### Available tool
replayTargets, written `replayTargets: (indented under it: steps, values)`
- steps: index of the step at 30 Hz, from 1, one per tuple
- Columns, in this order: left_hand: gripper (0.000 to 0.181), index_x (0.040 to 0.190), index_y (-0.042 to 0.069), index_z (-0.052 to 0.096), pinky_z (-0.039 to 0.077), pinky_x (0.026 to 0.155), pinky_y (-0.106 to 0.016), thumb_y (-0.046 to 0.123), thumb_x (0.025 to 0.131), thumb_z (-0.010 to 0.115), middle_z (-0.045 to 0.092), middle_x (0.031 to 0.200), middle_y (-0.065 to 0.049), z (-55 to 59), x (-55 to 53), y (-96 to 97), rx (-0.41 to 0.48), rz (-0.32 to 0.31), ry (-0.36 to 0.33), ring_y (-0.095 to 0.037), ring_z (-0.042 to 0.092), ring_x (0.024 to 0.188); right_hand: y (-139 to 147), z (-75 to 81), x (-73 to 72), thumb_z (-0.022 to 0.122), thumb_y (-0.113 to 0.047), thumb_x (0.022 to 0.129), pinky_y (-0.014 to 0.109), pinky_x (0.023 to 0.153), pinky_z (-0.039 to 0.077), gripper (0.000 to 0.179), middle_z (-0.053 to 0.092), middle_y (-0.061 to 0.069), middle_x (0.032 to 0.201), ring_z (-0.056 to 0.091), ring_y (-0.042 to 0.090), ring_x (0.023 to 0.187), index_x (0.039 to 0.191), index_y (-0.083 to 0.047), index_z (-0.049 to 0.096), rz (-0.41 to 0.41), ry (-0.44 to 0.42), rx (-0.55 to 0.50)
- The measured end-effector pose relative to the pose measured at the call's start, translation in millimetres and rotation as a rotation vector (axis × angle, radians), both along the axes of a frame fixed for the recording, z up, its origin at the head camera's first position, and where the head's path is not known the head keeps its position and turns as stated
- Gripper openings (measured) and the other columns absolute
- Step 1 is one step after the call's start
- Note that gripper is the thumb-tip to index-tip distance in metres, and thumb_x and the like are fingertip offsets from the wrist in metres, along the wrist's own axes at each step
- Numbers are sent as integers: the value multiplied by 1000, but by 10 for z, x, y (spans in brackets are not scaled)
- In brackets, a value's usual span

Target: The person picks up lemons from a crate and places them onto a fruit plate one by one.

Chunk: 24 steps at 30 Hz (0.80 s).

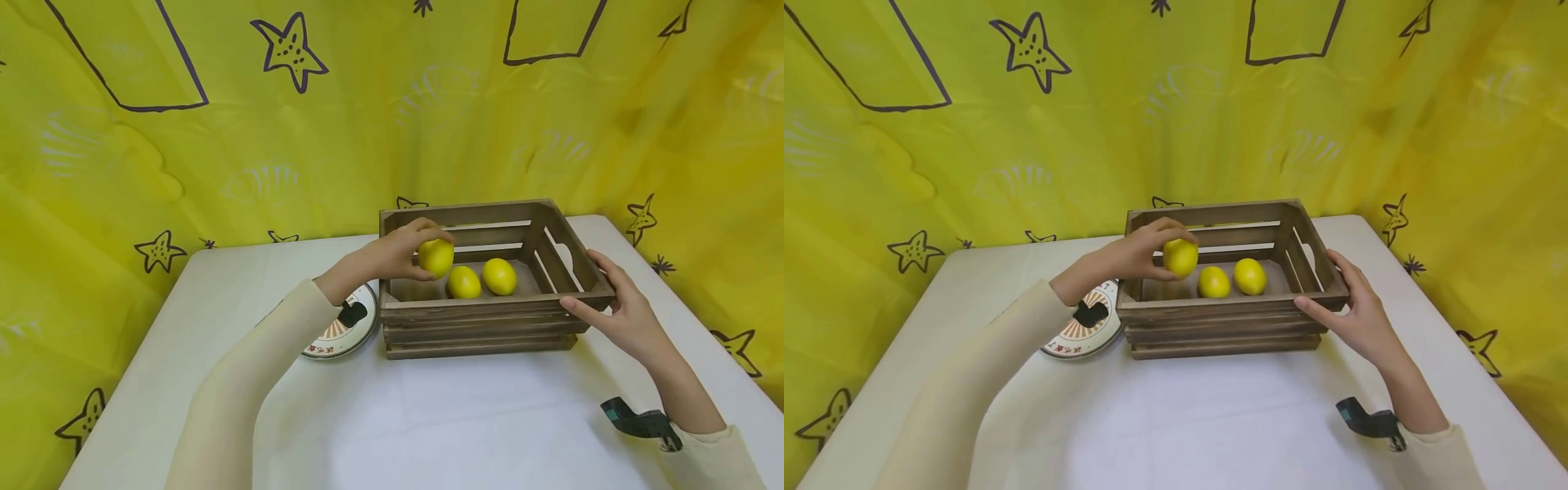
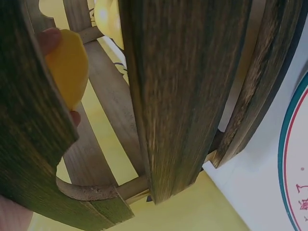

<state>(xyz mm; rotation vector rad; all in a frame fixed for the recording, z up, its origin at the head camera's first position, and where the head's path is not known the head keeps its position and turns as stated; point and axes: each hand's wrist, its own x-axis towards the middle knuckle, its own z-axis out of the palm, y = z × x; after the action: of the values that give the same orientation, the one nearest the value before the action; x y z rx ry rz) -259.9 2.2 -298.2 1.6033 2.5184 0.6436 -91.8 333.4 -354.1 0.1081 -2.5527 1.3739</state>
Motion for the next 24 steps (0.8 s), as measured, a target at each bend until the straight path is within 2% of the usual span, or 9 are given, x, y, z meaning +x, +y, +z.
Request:
replayTargets:
  steps: [2,4,10,15,24]
  values:
    - [57,134,10,54,50,94,-32,14,82,79,45,136,-18,-9,-1,-4,30,11,-7,-29,49,119,-3,-3,1,66,-7,92,-3,91,26,84,17,25,156,32,6,129,158,-18,15,3,6,-2]
    - [58,134,10,54,48,96,-32,14,82,79,44,137,-17,-18,-2,-6,56,27,-14,-28,48,122,-8,-5,4,66,-8,92,-3,91,26,84,18,24,156,32,3,127,158,-20,15,1,7,0]
    - [59,136,11,54,49,95,-29,15,82,79,43,138,-16,-51,4,-14,138,67,1,-28,47,123,-10,-1,18,66,-11,93,-3,90,25,84,17,22,158,31,5,131,157,-24,15,-5,-3,12]
    - [60,134,10,55,48,96,-29,15,81,81,45,136,-15,-64,26,-24,228,87,30,-28,44,127,6,1,17,67,-13,93,-3,88,25,83,19,23,157,32,-1,126,158,-24,16,-16,-9,31]
    - [60,132,10,56,46,100,-30,14,79,83,46,135,-13,-99,135,-50,357,154,19,-26,46,126,-14,-3,-2,67,-10,92,-3,90,25,83,20,21,157,32,-4,123,157,-23,17,-6,10,20]
